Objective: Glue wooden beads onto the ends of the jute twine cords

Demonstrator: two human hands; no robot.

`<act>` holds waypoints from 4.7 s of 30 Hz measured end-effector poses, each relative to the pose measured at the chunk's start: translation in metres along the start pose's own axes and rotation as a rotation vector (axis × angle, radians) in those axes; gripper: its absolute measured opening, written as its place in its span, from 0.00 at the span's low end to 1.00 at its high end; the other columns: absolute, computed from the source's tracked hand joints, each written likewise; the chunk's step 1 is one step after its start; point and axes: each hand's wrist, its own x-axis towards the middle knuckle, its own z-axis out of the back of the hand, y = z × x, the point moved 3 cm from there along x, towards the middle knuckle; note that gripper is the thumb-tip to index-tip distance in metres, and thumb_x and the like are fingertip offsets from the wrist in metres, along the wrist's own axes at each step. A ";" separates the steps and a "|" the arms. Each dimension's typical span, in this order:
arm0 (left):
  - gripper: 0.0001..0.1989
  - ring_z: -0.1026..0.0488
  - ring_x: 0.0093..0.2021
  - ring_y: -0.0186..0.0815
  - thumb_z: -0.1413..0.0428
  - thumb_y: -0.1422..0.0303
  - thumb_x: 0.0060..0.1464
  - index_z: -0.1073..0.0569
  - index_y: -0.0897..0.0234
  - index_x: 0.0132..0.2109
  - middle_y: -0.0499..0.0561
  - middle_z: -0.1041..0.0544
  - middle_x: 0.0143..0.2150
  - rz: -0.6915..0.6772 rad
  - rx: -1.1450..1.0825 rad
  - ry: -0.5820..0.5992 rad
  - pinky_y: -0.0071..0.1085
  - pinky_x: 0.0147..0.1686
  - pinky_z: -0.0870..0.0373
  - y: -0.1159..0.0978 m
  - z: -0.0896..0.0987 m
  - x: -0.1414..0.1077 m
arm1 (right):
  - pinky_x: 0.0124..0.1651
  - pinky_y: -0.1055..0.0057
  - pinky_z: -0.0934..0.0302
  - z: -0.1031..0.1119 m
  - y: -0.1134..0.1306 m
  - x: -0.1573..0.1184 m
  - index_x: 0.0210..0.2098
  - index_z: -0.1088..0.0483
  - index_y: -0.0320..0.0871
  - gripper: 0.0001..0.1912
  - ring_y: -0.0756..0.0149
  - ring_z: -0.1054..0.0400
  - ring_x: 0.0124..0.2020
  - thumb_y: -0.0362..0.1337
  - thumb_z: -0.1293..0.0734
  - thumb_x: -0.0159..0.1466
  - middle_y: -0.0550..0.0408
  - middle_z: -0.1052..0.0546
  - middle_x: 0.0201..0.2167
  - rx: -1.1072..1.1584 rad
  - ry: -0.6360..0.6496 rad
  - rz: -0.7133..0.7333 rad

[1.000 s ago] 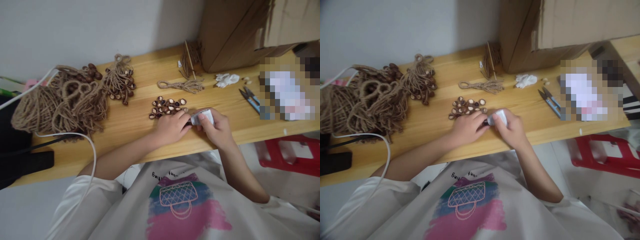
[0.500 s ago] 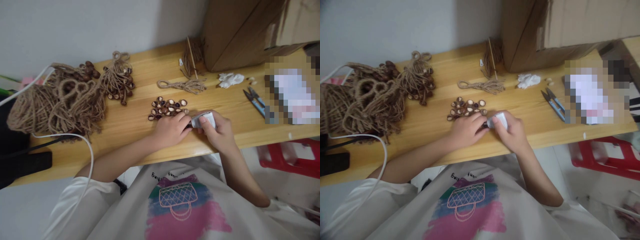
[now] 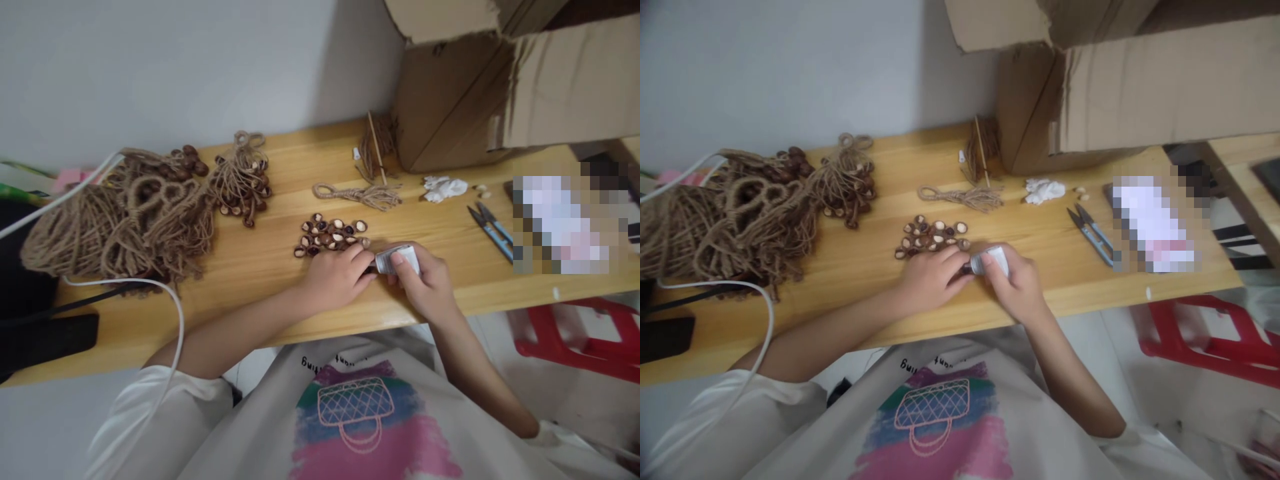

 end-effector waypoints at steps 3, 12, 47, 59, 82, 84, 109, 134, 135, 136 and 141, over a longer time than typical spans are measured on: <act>0.14 0.25 0.34 0.37 0.53 0.59 0.61 0.30 0.62 0.46 0.53 0.25 0.42 0.008 -0.004 0.013 0.30 0.26 0.37 0.000 0.001 0.000 | 0.28 0.73 0.42 0.001 0.000 0.000 0.33 0.31 0.42 0.14 0.71 0.37 0.22 0.45 0.41 0.66 0.58 0.30 0.20 0.011 -0.015 0.006; 0.15 0.24 0.37 0.39 0.54 0.59 0.61 0.31 0.62 0.48 0.53 0.25 0.46 0.012 0.013 0.029 0.31 0.26 0.35 -0.001 0.003 -0.001 | 0.26 0.74 0.44 -0.001 0.001 0.001 0.27 0.34 0.42 0.17 0.72 0.39 0.21 0.46 0.41 0.65 0.59 0.32 0.18 0.016 -0.034 0.023; 0.14 0.24 0.39 0.39 0.54 0.58 0.61 0.32 0.61 0.47 0.52 0.26 0.48 0.023 0.038 0.026 0.30 0.28 0.34 -0.003 0.001 -0.003 | 0.28 0.73 0.45 -0.004 0.002 0.001 0.26 0.34 0.41 0.18 0.72 0.39 0.21 0.47 0.41 0.65 0.59 0.32 0.17 -0.026 -0.060 0.064; 0.16 0.24 0.40 0.39 0.56 0.58 0.62 0.33 0.62 0.49 0.54 0.27 0.50 0.021 0.027 0.039 0.31 0.30 0.33 -0.002 -0.001 -0.002 | 0.27 0.73 0.45 -0.004 0.003 0.001 0.24 0.35 0.42 0.20 0.72 0.39 0.21 0.48 0.42 0.66 0.59 0.32 0.17 -0.041 -0.056 0.065; 0.15 0.25 0.40 0.40 0.56 0.59 0.62 0.33 0.61 0.49 0.53 0.26 0.48 0.034 0.020 0.047 0.31 0.29 0.33 -0.002 0.000 -0.002 | 0.30 0.73 0.45 -0.005 0.001 0.002 0.25 0.36 0.42 0.19 0.72 0.39 0.21 0.47 0.42 0.66 0.60 0.32 0.18 -0.031 -0.032 0.053; 0.15 0.25 0.40 0.40 0.56 0.58 0.62 0.33 0.61 0.48 0.53 0.26 0.48 0.033 0.017 0.050 0.31 0.30 0.33 -0.002 0.001 -0.002 | 0.30 0.73 0.45 -0.005 0.002 0.001 0.25 0.36 0.42 0.19 0.72 0.39 0.21 0.47 0.42 0.66 0.59 0.32 0.18 -0.040 -0.034 0.049; 0.16 0.25 0.41 0.41 0.55 0.59 0.62 0.34 0.62 0.50 0.54 0.28 0.50 0.019 0.034 0.036 0.32 0.31 0.33 -0.002 -0.001 -0.003 | 0.28 0.73 0.45 -0.005 0.002 0.001 0.26 0.34 0.42 0.19 0.71 0.38 0.21 0.49 0.42 0.65 0.59 0.32 0.18 -0.034 -0.042 0.033; 0.16 0.25 0.40 0.41 0.55 0.60 0.61 0.34 0.63 0.50 0.55 0.28 0.48 0.013 -0.013 0.023 0.32 0.32 0.32 -0.002 0.001 -0.004 | 0.25 0.71 0.46 -0.006 -0.001 0.001 0.25 0.33 0.43 0.20 0.70 0.39 0.21 0.51 0.40 0.64 0.57 0.33 0.17 -0.012 -0.073 0.005; 0.16 0.25 0.40 0.41 0.55 0.60 0.62 0.34 0.63 0.50 0.55 0.28 0.48 0.016 -0.012 0.028 0.32 0.32 0.32 -0.001 0.001 -0.004 | 0.25 0.70 0.46 -0.005 -0.001 0.001 0.25 0.33 0.43 0.20 0.69 0.39 0.21 0.51 0.40 0.64 0.57 0.32 0.18 -0.011 -0.072 0.008; 0.16 0.25 0.40 0.41 0.55 0.59 0.62 0.34 0.63 0.51 0.55 0.28 0.48 0.020 -0.011 0.032 0.33 0.32 0.32 -0.001 0.001 -0.004 | 0.25 0.70 0.46 -0.005 -0.001 0.002 0.25 0.33 0.43 0.20 0.69 0.38 0.22 0.51 0.40 0.64 0.57 0.32 0.18 -0.014 -0.070 0.011; 0.16 0.25 0.40 0.41 0.56 0.59 0.62 0.33 0.62 0.50 0.56 0.28 0.48 0.036 0.000 0.042 0.33 0.32 0.31 -0.002 0.001 -0.003 | 0.26 0.71 0.45 -0.004 -0.001 0.002 0.25 0.33 0.43 0.20 0.69 0.38 0.22 0.51 0.40 0.64 0.57 0.32 0.18 -0.023 -0.054 0.017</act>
